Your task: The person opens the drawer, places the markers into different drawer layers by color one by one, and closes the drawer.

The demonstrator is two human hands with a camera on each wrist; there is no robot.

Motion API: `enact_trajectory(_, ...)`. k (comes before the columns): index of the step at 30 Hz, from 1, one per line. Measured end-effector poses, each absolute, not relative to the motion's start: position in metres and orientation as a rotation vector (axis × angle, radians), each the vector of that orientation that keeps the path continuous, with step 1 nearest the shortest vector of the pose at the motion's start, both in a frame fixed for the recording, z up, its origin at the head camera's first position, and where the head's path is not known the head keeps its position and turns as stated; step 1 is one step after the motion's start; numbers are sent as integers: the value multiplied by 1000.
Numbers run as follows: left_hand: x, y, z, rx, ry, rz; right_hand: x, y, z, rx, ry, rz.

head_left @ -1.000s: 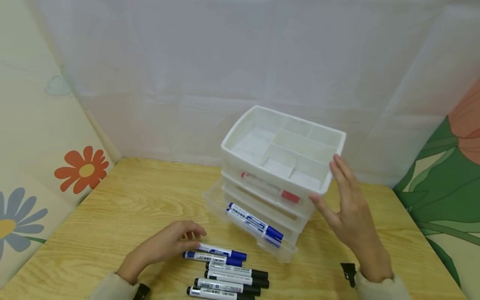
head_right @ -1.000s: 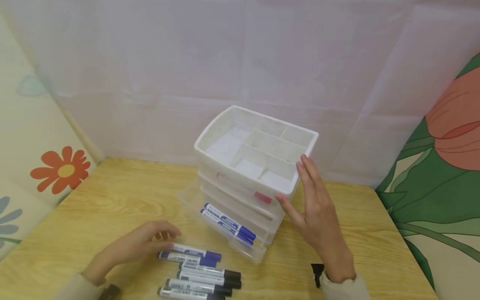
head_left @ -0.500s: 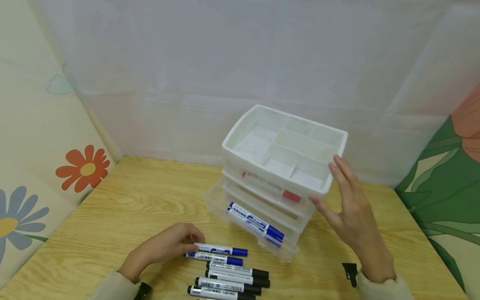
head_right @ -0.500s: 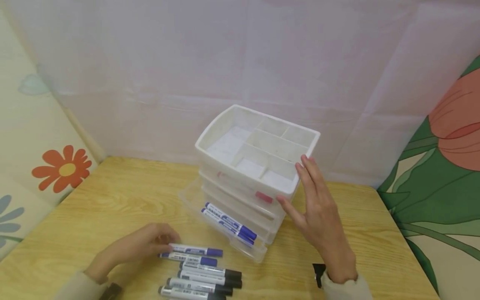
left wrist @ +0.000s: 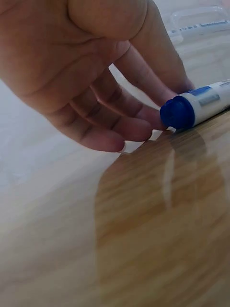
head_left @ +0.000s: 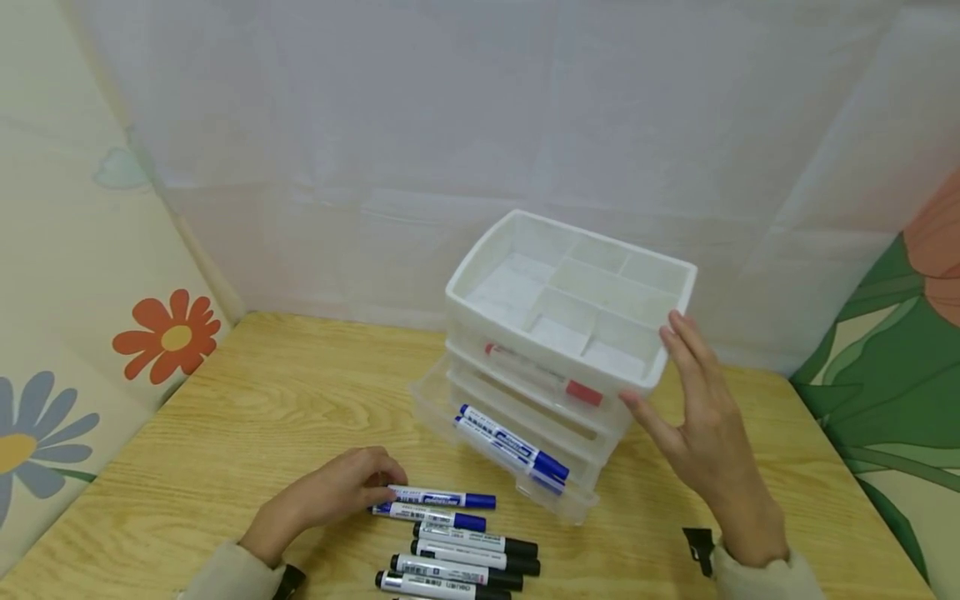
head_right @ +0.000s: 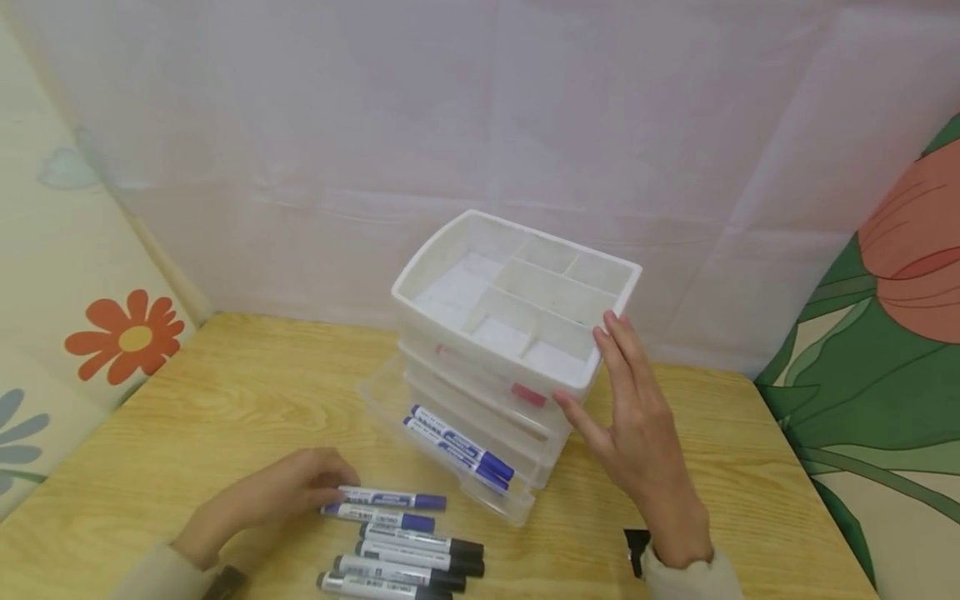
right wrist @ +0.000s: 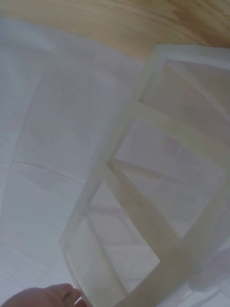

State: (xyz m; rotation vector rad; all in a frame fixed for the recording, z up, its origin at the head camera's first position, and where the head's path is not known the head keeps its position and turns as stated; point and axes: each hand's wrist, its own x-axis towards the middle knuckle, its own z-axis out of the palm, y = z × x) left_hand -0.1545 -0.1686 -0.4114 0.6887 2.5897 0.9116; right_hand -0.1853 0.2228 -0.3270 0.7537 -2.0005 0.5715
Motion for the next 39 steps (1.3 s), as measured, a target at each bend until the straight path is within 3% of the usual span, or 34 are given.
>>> enact_trajectory(39,-153,-158,-410,805,2640,916,-184,224,-330,719,-2033,608)
